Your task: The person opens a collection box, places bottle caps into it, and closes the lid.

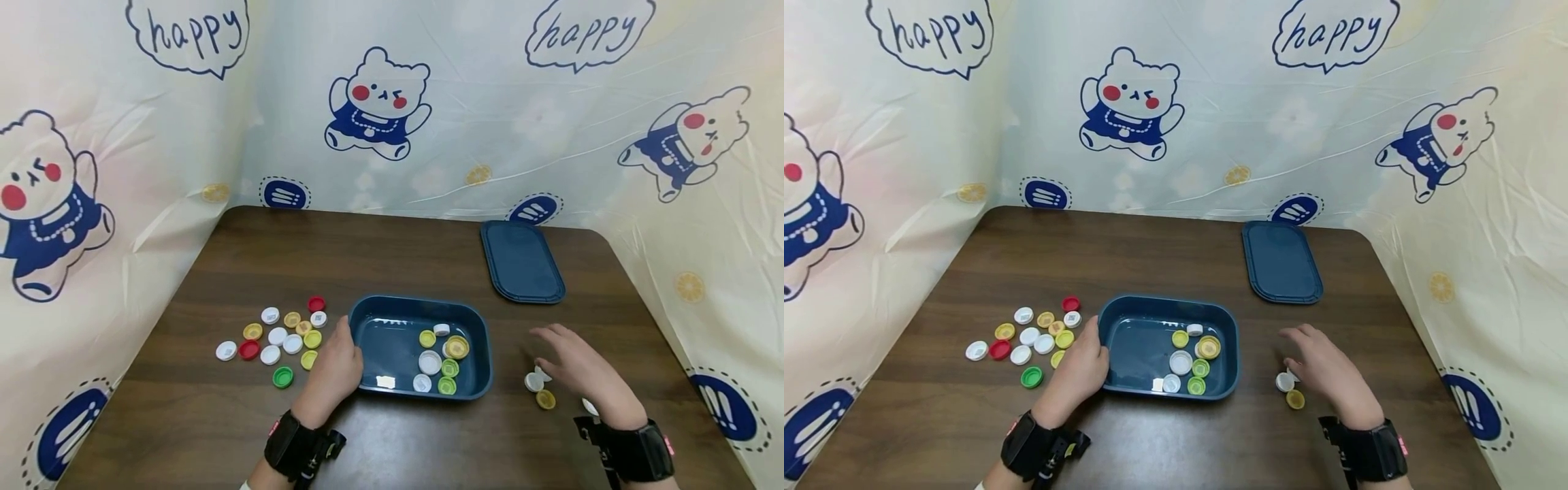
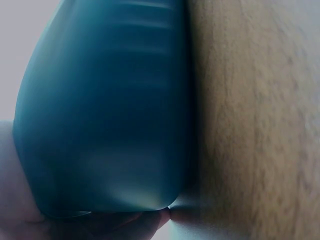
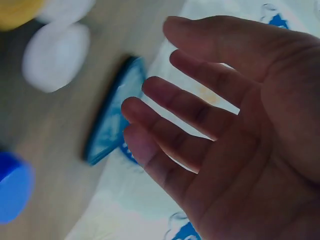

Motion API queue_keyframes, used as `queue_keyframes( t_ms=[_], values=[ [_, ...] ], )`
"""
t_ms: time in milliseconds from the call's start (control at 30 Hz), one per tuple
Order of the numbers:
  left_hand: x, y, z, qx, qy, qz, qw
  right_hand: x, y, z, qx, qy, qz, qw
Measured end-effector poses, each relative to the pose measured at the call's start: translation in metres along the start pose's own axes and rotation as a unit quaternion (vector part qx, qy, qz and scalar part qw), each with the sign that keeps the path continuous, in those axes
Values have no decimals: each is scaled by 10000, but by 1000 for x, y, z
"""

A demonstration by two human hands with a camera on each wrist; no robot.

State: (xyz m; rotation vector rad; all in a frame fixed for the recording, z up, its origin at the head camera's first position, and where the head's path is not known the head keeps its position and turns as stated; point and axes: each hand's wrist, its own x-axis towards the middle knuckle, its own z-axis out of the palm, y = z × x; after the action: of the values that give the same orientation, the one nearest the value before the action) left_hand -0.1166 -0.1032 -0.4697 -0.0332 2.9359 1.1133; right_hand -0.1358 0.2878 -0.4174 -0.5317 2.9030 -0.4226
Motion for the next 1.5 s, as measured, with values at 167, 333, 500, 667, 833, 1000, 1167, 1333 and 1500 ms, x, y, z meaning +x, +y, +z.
queue_keyframes(
  t_ms=[167,333,500,667,833,1000,1167,1333,1500],
  values=[
    [0,1,0,-22,-38,-14,10000,-11,21,13,61,-88,153,9998],
    [0,1,0,-21,-61,-63,10000,-17,30,23,178,-172,99,9996],
    [0,0,0,-27,-90,-79,9999,-19,34,29,147,-112,-305,9994],
    [0,0,0,-39,-124,-111,9999,-18,35,33,112,-49,-461,9989],
    [-1,-1,0,-15,-97,-65,9999,-16,35,36,-1,-12,-615,9981],
    [-1,-2,-1,0,-98,-45,9999,-13,34,36,-78,-45,-532,9985],
    [-1,-2,0,8,-141,-88,9999,-13,34,34,-12,-95,-384,9992],
    [0,-1,-1,25,-154,-130,9998,-13,32,27,-99,187,-606,9979],
    [-1,0,-2,5,-160,-151,9998,-7,24,16,-274,620,-1089,9917]
  ],
)
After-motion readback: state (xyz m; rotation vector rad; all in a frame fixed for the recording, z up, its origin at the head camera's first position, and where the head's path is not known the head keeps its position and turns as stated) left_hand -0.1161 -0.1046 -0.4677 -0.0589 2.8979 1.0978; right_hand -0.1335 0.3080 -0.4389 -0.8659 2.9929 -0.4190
